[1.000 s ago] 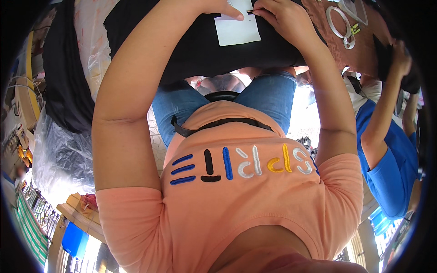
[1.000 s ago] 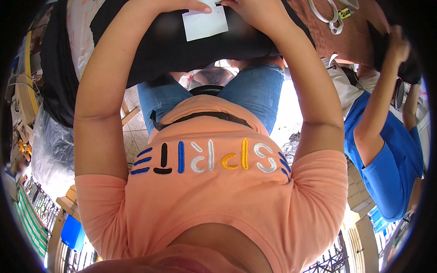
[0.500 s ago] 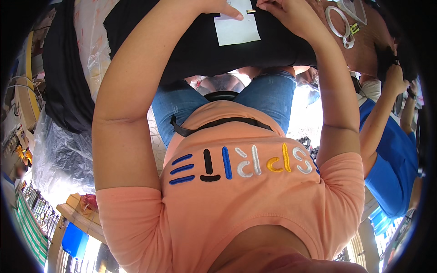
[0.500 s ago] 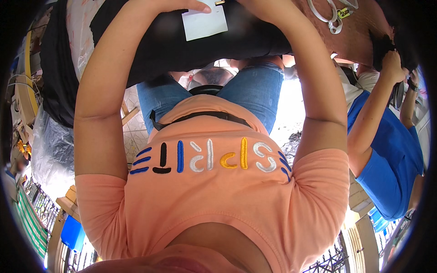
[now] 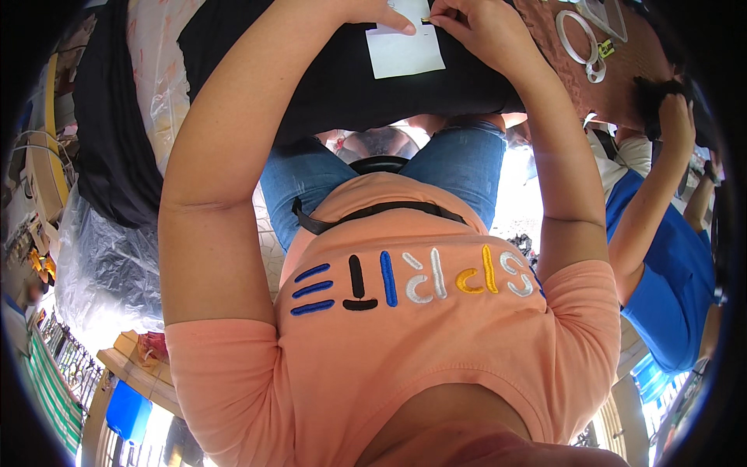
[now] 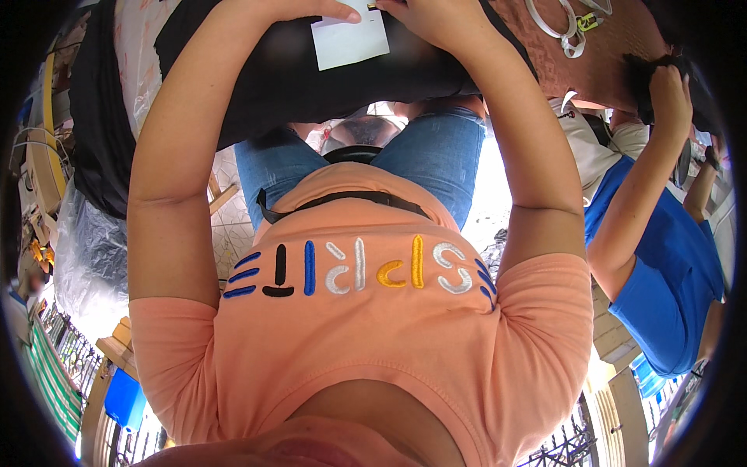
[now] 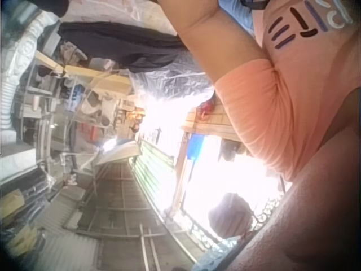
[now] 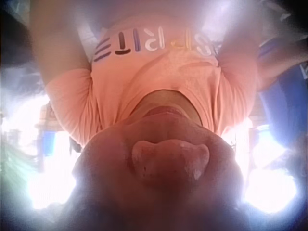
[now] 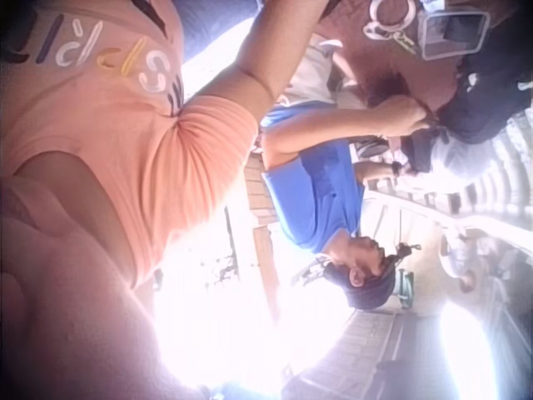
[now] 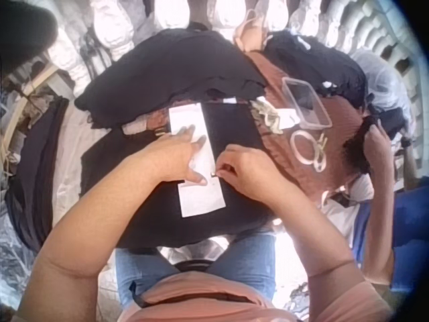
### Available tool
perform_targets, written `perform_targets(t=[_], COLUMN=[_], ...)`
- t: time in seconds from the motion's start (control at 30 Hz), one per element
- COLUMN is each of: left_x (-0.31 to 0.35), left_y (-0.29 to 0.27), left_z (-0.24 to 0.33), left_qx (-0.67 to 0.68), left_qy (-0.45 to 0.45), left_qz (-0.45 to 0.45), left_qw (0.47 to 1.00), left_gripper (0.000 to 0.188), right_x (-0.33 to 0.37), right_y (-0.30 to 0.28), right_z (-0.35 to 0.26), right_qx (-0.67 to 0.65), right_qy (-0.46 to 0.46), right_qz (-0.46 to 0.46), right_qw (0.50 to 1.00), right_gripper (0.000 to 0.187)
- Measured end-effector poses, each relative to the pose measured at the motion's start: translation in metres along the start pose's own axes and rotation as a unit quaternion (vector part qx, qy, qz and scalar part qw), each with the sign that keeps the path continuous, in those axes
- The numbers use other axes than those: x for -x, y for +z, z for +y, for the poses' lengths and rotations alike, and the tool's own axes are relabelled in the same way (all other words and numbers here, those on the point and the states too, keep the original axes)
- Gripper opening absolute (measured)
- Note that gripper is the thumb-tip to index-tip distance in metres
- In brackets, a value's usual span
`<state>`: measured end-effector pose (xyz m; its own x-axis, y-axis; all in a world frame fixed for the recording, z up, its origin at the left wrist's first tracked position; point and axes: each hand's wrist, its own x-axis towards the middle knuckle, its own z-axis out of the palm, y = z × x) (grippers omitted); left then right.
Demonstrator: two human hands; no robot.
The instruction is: The person positions a black shirt on a table and uses a plastic fastener to attach a small white tag to the garment by hand.
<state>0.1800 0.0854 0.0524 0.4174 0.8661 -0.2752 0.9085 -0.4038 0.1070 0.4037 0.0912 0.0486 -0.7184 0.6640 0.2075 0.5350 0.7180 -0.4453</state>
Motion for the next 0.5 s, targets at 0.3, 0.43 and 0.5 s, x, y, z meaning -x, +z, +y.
perform_targets(t=[0.3, 0.43, 0.5], left_x=[0.004, 0.0005, 0.001], left_y=[-0.0027, 0.0005, 0.0007], left_z=[0.0019, -0.0001, -0.0005], left_qx=[0.016, 0.013, 0.013], left_qy=[0.002, -0.003, -0.002], left_qz=[0.007, 0.0, 0.0], left_qw=[1.0, 1.0, 1.0], left_gripper=[0.105, 0.105, 0.105], right_x=[-0.0009, 0.0034, 0.0053], right_y=[-0.0066, -0.0093, -0.0085], right_z=[-0.002, -0.0033, -0.0091], right_qx=[-0.052, -0.06, -0.077], right_qy=[0.057, 0.068, 0.081], right_qz=[-0.015, 0.014, 0.011], right_qw=[0.997, 0.996, 0.994], right_gripper=[0.01, 0.01, 0.01])
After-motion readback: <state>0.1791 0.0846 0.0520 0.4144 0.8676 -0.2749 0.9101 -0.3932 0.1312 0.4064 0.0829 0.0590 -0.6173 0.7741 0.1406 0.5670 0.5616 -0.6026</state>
